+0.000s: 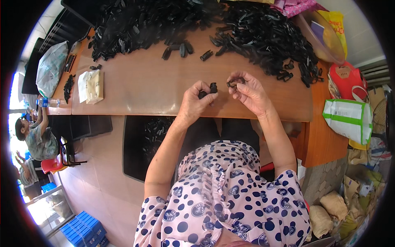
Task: The person repeatedly takes plastic buckle parts from the table, snaps them together by hand, and places the assembled buckles into a container below.
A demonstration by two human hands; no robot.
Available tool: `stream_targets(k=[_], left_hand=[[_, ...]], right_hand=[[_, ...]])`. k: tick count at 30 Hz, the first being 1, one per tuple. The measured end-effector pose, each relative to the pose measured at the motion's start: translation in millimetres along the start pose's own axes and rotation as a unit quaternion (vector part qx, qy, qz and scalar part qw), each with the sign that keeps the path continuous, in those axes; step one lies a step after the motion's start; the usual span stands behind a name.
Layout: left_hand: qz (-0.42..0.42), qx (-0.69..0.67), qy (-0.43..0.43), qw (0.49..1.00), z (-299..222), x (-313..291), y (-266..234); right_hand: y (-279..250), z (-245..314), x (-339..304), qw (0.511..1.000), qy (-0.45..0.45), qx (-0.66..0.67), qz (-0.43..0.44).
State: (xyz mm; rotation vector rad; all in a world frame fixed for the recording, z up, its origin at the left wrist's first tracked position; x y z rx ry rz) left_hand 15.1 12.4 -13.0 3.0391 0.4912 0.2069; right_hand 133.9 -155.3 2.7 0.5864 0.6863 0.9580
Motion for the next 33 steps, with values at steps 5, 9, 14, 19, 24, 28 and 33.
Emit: stream_targets(k=[5, 9, 14, 19, 24, 28, 33], left_hand=[[0.009, 0.121, 0.087, 0.989, -10, -11, 13], [0.013, 0.158, 0.123, 0.98, -16, -13, 19], [0.037, 0.211, 0.171, 0.962, -26, -14, 22], [0.033, 0.214, 0.165, 0.962, -27, -21, 23], [0.057, 0.245, 0.181, 0.951, -30, -20, 21], [0.119, 0.327, 0.211, 0.913, -33, -20, 15], [0.147, 0.336, 0.226, 0.903, -38, -21, 19]], right_hand=[[11, -8, -12, 0.999, -0.016, -0.037, -0.02], [12, -12, -17, 0.999, -0.003, -0.041, -0.028], [11, -16, -19, 0.997, 0.029, -0.051, -0.054], [11, -12, -20, 0.995, 0.061, -0.073, -0.024], [11, -7, -22, 0.986, 0.13, -0.102, -0.009], [8, -7, -21, 0.97, 0.172, -0.166, -0.045], [-9, -9, -19, 0.955, 0.229, -0.189, -0.016]])
Point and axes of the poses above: each hand's wrist, its own x-axis towards the middle knuckle, its own y-axis out of the palm, z = x × y, the point moved 1 cm from there along x, towards the middle knuckle, and after that the axes turned 13 degrees about y, right-handed, at the moved point
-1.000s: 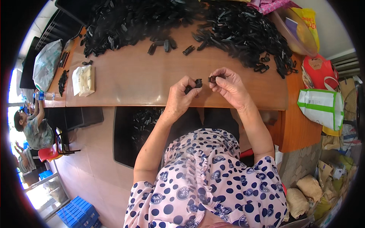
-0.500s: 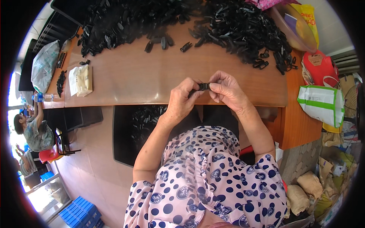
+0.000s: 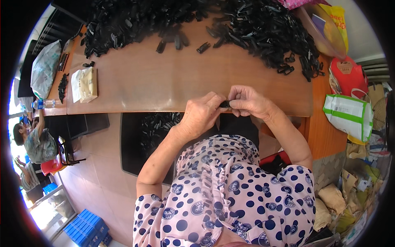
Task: The person repeatedly takes plastic buckle parts from the table, snaps them together by hand, and places the assembled buckles into a container below.
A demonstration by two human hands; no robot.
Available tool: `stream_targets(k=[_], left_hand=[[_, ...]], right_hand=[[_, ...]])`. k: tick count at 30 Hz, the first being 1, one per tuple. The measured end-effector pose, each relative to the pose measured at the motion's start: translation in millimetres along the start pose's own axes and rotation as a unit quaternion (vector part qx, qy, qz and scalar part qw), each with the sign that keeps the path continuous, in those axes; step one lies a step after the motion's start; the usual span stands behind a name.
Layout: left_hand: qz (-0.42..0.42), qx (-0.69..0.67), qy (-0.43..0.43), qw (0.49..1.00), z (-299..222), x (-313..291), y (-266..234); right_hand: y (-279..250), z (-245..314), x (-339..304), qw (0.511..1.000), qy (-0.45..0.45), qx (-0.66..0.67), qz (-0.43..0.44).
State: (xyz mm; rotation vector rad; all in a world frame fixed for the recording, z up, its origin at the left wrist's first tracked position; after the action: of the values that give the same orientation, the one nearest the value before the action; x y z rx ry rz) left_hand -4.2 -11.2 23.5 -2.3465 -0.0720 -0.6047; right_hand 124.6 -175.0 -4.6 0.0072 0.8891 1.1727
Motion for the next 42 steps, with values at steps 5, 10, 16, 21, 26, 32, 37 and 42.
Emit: stream_targets(k=[5, 10, 16, 21, 26, 32, 37, 42], left_hand=[[-0.01, -0.082, -0.092, 0.992, 4, 7, 1], [-0.141, -0.252, -0.134, 0.948, 30, 12, 9], [-0.132, -0.599, -0.282, 0.738, 39, 15, 15], [-0.166, -0.58, -0.276, 0.748, 47, 21, 21], [-0.222, -0.574, -0.3, 0.729, 83, 39, 15], [0.034, 0.314, 0.052, 0.947, 133, 94, -20], [0.236, 0.391, 0.064, 0.888, 130, 98, -26], [0.245, 0.37, 0.059, 0.894, 133, 84, -26]], right_hand=[[1, -4, 6, 0.995, 0.028, 0.088, 0.025], [13, 9, 10, 0.992, -0.042, 0.075, 0.095], [18, 2, 24, 0.986, -0.096, 0.07, 0.117], [17, 15, 37, 0.997, -0.061, 0.039, 0.042], [-2, 58, 54, 0.967, -0.102, -0.216, -0.085], [-40, 103, 93, 0.451, -0.34, -0.739, -0.368], [-57, 99, 97, 0.491, -0.352, -0.714, -0.354], [-47, 88, 73, 0.659, -0.396, -0.504, -0.394]])
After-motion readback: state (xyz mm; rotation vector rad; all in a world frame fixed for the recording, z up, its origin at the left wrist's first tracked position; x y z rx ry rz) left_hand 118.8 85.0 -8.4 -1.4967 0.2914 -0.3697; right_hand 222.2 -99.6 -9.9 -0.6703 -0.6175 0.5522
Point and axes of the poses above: each hand's wrist, its own x-axis towards the middle knuckle, its own y-axis out of the palm, z = x × y, the point moved 1 cm from there along x, towards the middle knuckle, and after that the axes turned 13 degrees about y, right-handed, at the moved point
